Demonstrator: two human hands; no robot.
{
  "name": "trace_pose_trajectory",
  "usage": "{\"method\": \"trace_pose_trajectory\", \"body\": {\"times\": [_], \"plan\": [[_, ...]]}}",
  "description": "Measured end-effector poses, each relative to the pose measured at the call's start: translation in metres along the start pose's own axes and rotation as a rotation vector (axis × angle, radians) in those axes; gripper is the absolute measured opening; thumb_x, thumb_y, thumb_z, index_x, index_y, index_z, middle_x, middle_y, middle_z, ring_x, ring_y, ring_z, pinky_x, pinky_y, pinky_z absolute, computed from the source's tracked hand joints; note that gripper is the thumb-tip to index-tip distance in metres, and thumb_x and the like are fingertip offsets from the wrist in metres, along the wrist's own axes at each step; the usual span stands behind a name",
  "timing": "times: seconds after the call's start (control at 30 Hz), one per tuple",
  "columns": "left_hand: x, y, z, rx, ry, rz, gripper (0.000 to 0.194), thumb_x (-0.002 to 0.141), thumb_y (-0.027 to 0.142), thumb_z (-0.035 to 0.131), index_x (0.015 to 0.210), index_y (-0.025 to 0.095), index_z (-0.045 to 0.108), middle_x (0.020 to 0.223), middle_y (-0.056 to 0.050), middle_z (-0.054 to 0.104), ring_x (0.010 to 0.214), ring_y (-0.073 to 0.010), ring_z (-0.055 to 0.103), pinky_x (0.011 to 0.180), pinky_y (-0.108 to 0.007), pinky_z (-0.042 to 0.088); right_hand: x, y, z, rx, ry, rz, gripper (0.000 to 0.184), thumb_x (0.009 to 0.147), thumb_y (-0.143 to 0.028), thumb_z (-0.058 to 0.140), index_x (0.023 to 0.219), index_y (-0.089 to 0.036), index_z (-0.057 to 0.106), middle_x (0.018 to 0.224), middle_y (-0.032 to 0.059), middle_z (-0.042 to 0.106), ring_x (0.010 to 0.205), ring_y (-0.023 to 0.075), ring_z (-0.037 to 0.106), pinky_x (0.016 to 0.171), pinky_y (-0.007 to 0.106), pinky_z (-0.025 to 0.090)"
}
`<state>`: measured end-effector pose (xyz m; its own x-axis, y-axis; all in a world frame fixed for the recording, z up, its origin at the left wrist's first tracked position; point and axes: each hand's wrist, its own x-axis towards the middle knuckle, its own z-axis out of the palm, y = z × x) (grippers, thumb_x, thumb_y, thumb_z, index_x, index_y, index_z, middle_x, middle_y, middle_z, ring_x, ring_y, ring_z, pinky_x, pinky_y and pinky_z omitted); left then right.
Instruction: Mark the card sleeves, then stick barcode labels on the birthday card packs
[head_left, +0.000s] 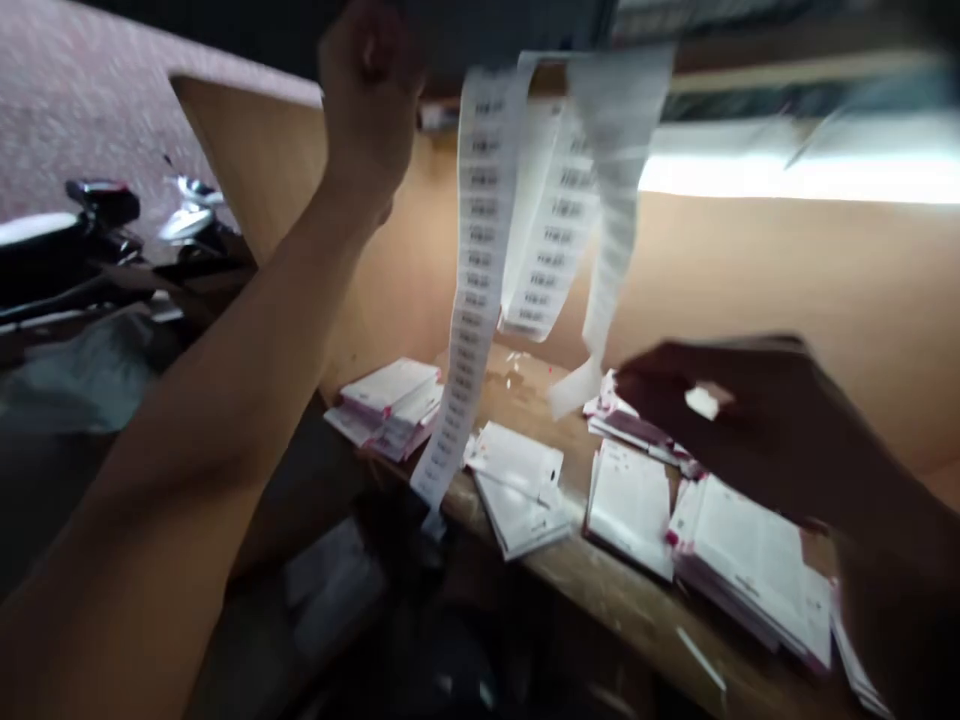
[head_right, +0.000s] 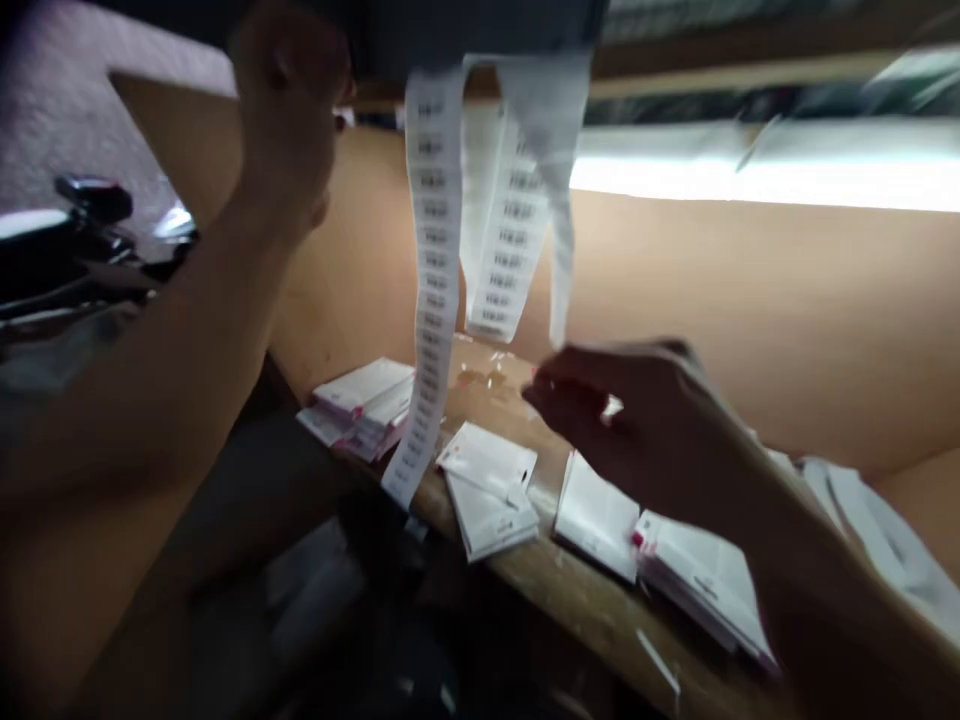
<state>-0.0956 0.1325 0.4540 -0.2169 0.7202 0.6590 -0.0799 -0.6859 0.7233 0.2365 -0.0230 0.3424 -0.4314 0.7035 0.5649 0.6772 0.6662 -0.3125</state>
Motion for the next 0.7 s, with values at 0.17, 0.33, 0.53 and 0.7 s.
{"method": "trace_pose_trajectory", "body": {"times": [0.17,0.33,0.53,0.7], "plan": [[-0.240,-0.098,-0.106,0.539,-0.152,-0.248,0.025,0.089,0.042,0.074,0.076,0.022,0.067,0.071,-0.002,0.067,0.067,-0.0194,0.062,0.069,-0.034,0.051,-0.125,0.047,0.083,0.482,-0.570,0.368,0.023,0.093,-0.052,0.067,0.110,-0.045,0.080,0.100,0.0052,0.081,0.085,0.0293,0.078,0.073,0.044,0.065],[-0.397,-0.195,-0.163,0.536,-0.334,-0.894,0.030,0.057,0.028,0.086,0.082,0.022,0.070,0.074,-0.002,0.070,0.079,-0.0266,0.066,0.077,-0.038,0.053,-0.163,0.039,0.126,0.728,-0.916,0.331,0.041,0.096,-0.045,0.066,0.137,-0.041,0.070,0.117,0.0078,0.079,0.105,0.0310,0.076,0.091,0.045,0.065],[-0.410,-0.243,-0.147,0.345,-0.297,-0.947,0.051,0.061,0.032,0.088,0.104,0.012,0.070,0.103,-0.011,0.076,0.108,-0.0274,0.064,0.102,-0.041,0.049,-0.152,0.027,0.160,0.673,-0.720,0.423,0.042,0.097,-0.050,0.064,0.137,-0.037,0.067,0.118,0.0084,0.078,0.106,0.0313,0.075,0.094,0.048,0.062],[-0.400,-0.212,-0.158,0.241,-0.449,-0.950,0.031,0.060,0.032,0.090,0.080,0.013,0.076,0.082,-0.009,0.078,0.090,-0.0293,0.069,0.095,-0.043,0.054,-0.166,0.019,0.178,0.717,-0.740,0.464,0.043,0.098,-0.052,0.063,0.134,-0.031,0.067,0.113,0.0101,0.077,0.104,0.0299,0.074,0.090,0.047,0.063]]}}
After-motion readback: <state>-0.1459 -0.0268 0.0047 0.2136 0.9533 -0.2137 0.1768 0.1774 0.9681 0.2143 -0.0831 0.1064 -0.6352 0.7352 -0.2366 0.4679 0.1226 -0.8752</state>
